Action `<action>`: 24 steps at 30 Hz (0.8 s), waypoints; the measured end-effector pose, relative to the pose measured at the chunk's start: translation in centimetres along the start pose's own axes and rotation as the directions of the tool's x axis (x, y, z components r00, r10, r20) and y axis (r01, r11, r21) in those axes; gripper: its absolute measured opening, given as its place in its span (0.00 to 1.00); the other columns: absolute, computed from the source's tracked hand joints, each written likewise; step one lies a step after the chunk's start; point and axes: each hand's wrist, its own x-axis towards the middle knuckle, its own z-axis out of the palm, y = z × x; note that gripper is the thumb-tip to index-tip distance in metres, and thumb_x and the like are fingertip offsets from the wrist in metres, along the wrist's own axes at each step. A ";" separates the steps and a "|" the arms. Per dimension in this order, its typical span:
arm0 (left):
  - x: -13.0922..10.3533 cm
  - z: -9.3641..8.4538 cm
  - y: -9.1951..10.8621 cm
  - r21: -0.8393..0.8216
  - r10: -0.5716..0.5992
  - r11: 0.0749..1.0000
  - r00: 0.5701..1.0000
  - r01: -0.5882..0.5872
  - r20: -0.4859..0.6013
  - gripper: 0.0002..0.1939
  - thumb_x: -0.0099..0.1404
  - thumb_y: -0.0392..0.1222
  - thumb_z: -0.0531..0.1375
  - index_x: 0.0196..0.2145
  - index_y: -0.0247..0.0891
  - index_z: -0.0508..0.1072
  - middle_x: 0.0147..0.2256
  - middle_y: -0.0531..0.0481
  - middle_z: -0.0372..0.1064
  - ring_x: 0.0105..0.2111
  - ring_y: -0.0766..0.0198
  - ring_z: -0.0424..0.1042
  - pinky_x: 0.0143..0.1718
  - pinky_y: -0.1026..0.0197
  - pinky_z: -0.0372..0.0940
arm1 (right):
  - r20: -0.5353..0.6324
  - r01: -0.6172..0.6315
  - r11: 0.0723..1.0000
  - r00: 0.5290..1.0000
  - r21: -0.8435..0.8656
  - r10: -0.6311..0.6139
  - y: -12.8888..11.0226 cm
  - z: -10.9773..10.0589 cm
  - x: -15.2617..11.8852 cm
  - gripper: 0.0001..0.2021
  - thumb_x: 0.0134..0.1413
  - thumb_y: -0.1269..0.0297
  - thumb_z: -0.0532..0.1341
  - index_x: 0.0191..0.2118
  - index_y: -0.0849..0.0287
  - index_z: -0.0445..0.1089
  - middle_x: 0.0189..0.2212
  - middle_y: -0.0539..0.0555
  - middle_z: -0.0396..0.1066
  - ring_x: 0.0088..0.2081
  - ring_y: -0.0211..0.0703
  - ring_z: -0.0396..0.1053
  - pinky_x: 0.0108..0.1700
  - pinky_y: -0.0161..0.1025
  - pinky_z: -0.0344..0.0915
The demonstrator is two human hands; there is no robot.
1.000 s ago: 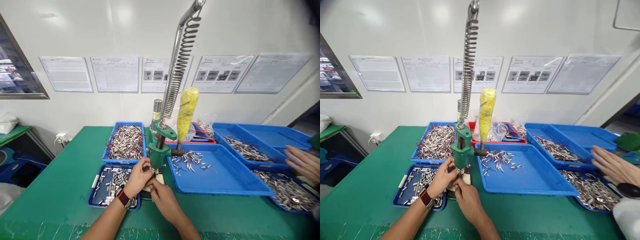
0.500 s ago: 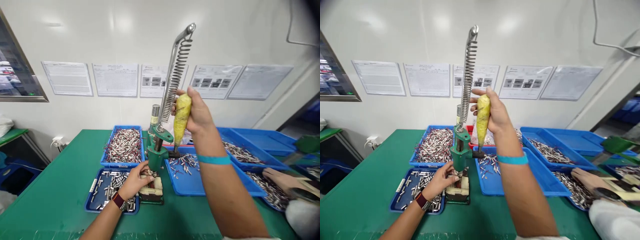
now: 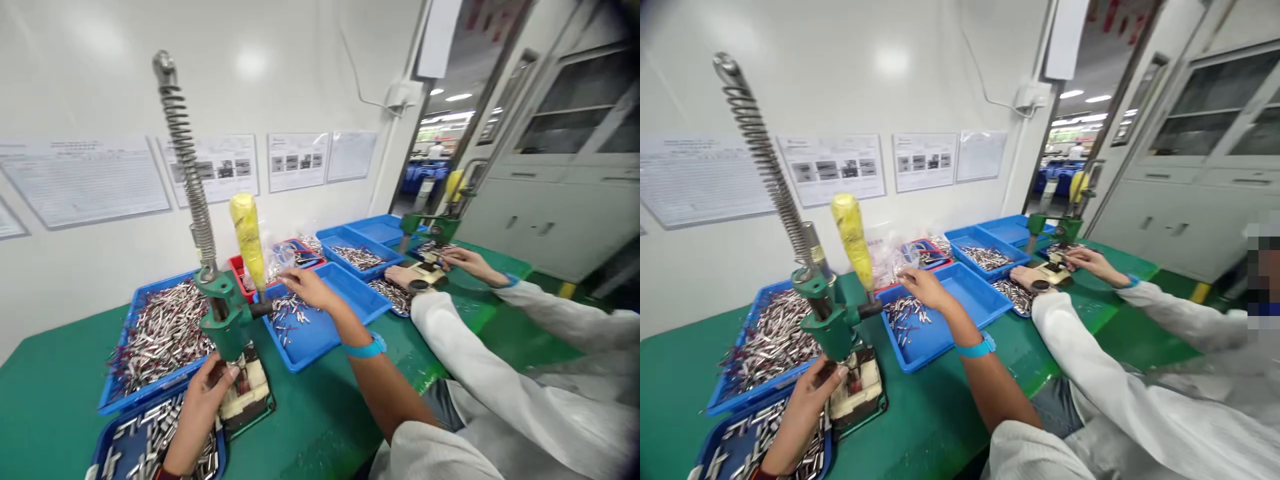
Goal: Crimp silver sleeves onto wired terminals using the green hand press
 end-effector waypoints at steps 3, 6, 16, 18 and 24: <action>-0.2 0.8 -0.5 -0.143 -0.047 0.989 0.999 0.044 -0.022 0.22 0.56 0.52 0.68 0.46 0.41 0.76 0.47 0.46 0.75 0.52 0.49 0.69 0.58 0.52 0.60 | 0.082 -0.210 0.965 0.971 -0.159 0.225 7.4 0.2 -1.6 0.09 0.59 0.69 0.57 0.38 0.65 0.74 0.30 0.57 0.74 0.35 0.44 0.71 0.40 0.38 0.65; -0.3 1.8 -0.5 -0.227 -0.038 0.974 0.997 0.021 -0.073 0.19 0.56 0.50 0.68 0.45 0.42 0.77 0.46 0.47 0.75 0.56 0.52 0.65 0.63 0.53 0.53 | 0.223 -0.264 0.938 0.923 -0.223 0.313 10.8 1.1 -2.8 0.09 0.53 0.72 0.59 0.40 0.62 0.75 0.23 0.50 0.71 0.24 0.38 0.67 0.32 0.33 0.61; 2.2 -6.5 3.7 0.469 0.188 0.881 0.864 0.063 -0.468 0.26 0.55 0.60 0.63 0.50 0.50 0.71 0.48 0.52 0.72 0.45 0.50 0.71 0.45 0.51 0.67 | 0.263 -0.091 0.943 0.948 -0.321 0.181 11.0 4.6 -2.3 0.18 0.51 0.73 0.58 0.48 0.53 0.73 0.41 0.53 0.75 0.42 0.45 0.71 0.41 0.36 0.60; 1.4 -9.1 3.2 0.603 -0.015 0.772 0.954 0.203 -0.301 0.24 0.53 0.64 0.61 0.42 0.48 0.76 0.38 0.51 0.77 0.38 0.46 0.74 0.42 0.49 0.68 | 0.259 -0.087 0.942 0.950 -0.323 0.176 11.0 5.0 -2.3 0.18 0.51 0.73 0.58 0.47 0.53 0.73 0.40 0.54 0.76 0.42 0.47 0.71 0.41 0.37 0.60; 0.7 -11.7 -3.8 0.717 -0.103 0.695 0.994 0.053 0.026 0.14 0.47 0.52 0.65 0.31 0.46 0.80 0.40 0.43 0.78 0.43 0.38 0.74 0.47 0.44 0.66 | 0.217 -0.110 0.940 0.958 -0.322 0.187 10.2 5.5 -2.4 0.07 0.50 0.71 0.62 0.36 0.57 0.75 0.32 0.54 0.75 0.38 0.47 0.71 0.40 0.38 0.61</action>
